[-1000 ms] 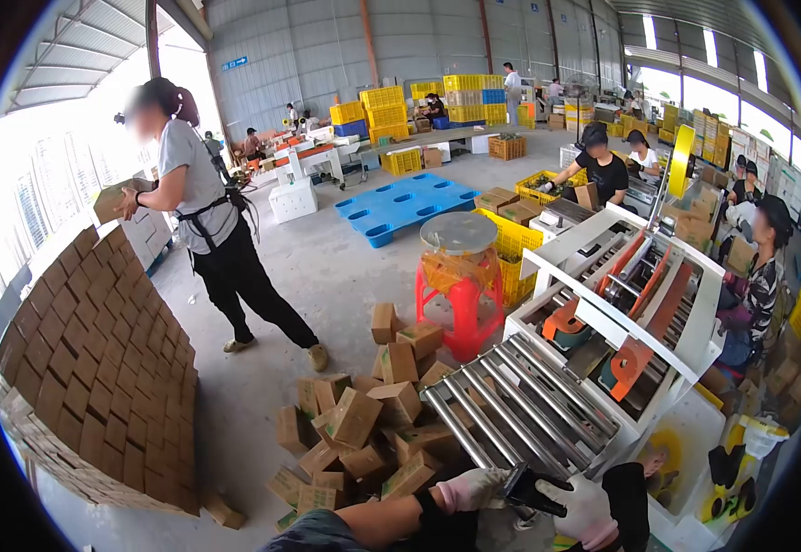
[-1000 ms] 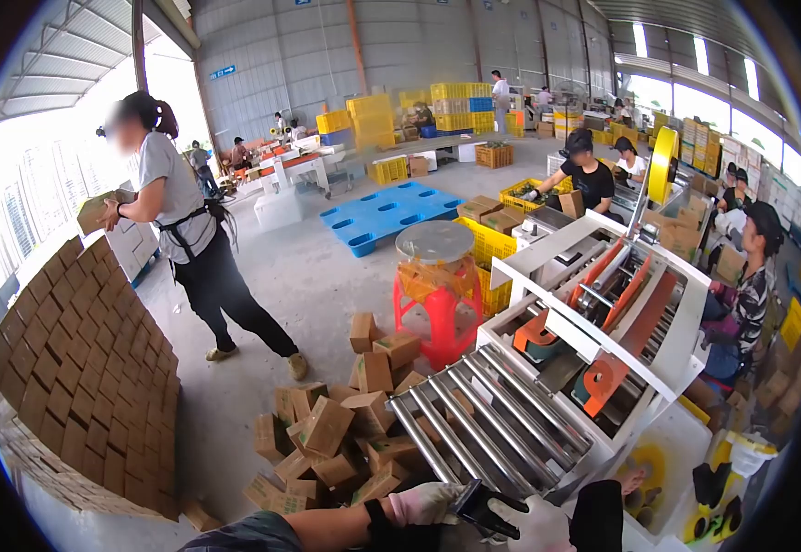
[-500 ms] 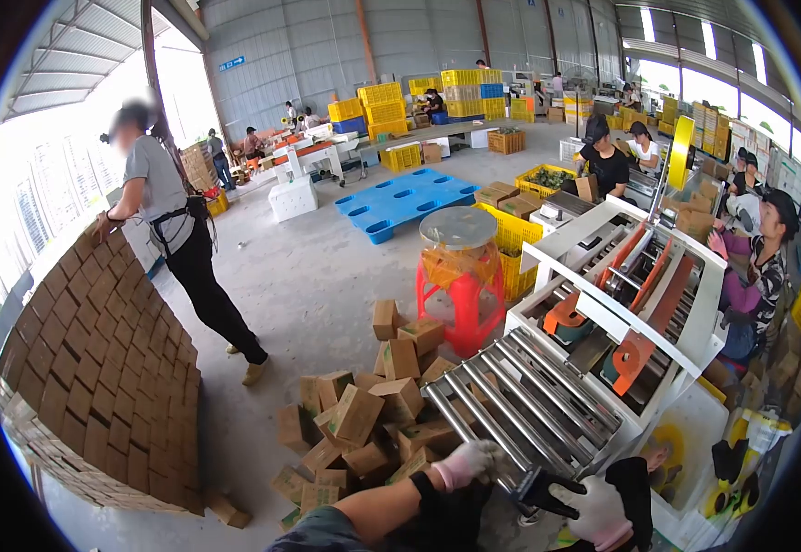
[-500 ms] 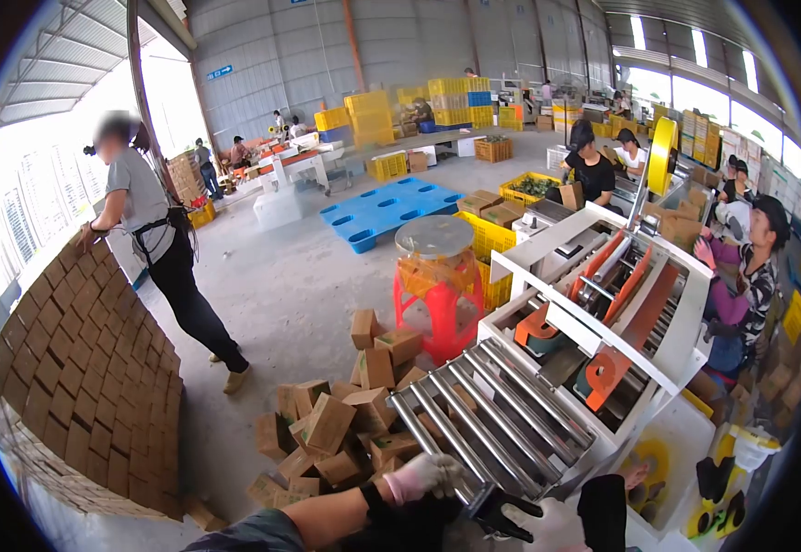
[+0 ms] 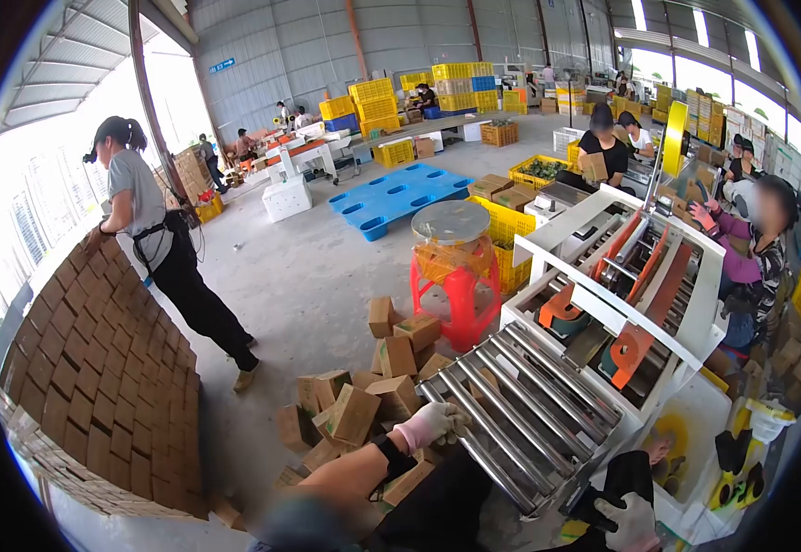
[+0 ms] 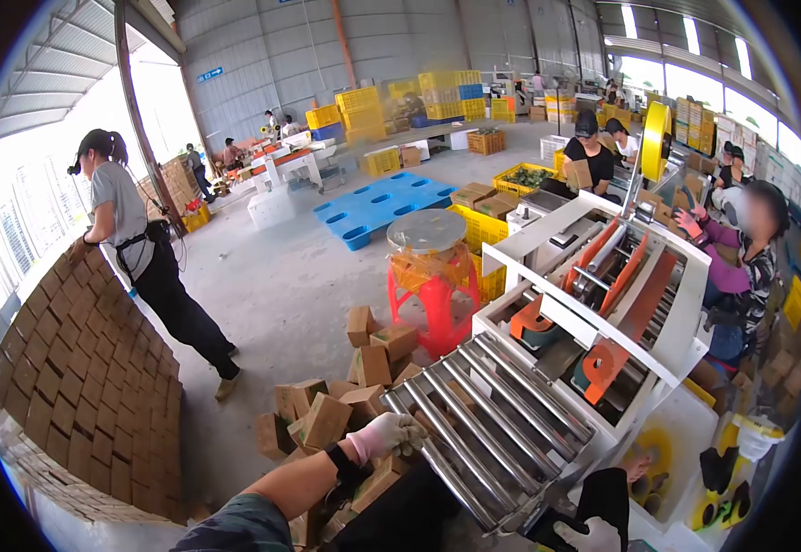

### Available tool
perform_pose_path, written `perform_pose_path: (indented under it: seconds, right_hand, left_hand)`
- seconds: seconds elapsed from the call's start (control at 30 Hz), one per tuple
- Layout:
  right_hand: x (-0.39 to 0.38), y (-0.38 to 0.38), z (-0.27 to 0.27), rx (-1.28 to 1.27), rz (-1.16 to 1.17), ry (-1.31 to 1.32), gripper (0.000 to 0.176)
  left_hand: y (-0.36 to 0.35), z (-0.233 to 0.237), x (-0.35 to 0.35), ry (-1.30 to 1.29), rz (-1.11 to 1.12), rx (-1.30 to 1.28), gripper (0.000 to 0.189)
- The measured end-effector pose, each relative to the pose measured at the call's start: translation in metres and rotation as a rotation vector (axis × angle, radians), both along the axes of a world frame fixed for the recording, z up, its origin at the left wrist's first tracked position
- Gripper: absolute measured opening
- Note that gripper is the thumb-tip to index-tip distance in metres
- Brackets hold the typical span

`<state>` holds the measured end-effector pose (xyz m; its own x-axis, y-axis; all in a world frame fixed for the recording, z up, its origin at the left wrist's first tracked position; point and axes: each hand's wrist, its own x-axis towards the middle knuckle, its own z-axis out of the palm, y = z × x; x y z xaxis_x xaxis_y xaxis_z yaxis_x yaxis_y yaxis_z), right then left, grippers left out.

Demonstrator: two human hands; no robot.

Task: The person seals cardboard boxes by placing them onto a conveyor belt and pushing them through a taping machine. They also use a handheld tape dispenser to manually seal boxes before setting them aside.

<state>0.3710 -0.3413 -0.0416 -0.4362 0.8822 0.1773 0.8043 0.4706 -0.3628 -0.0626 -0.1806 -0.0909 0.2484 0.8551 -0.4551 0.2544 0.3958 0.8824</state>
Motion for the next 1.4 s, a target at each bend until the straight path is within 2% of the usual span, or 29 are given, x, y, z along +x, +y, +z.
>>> perform_pose_path:
  seconds: [0.1,0.23,0.57,0.8,1.27,1.4]
  right_hand:
    - [0.000,-0.002,-0.006,-0.034,0.008,0.003,0.046]
    - [0.000,-0.004,-0.005,-0.077,-0.009,-0.035,0.046]
    - [0.000,-0.001,-0.014,-0.035,-0.014,0.060,0.047]
    - [-0.002,0.000,-0.014,-0.072,-0.025,0.044,0.046]
    - [0.002,0.001,-0.019,-0.072,-0.039,0.062,0.044]
    - [0.001,0.002,-0.019,-0.077,-0.043,0.089,0.045]
  left_hand:
    - [-0.001,-0.016,0.001,-0.043,-0.003,0.018,0.025]
    - [-0.001,-0.020,0.006,0.032,-0.019,-0.011,0.025]
    - [0.004,-0.042,0.003,0.051,0.008,-0.028,0.024]
    - [-0.002,-0.021,0.007,0.141,0.016,-0.036,0.024]
    - [0.018,-0.038,-0.001,0.067,-0.026,-0.009,0.026]
    - [0.019,-0.019,0.005,0.091,-0.029,-0.020,0.021]
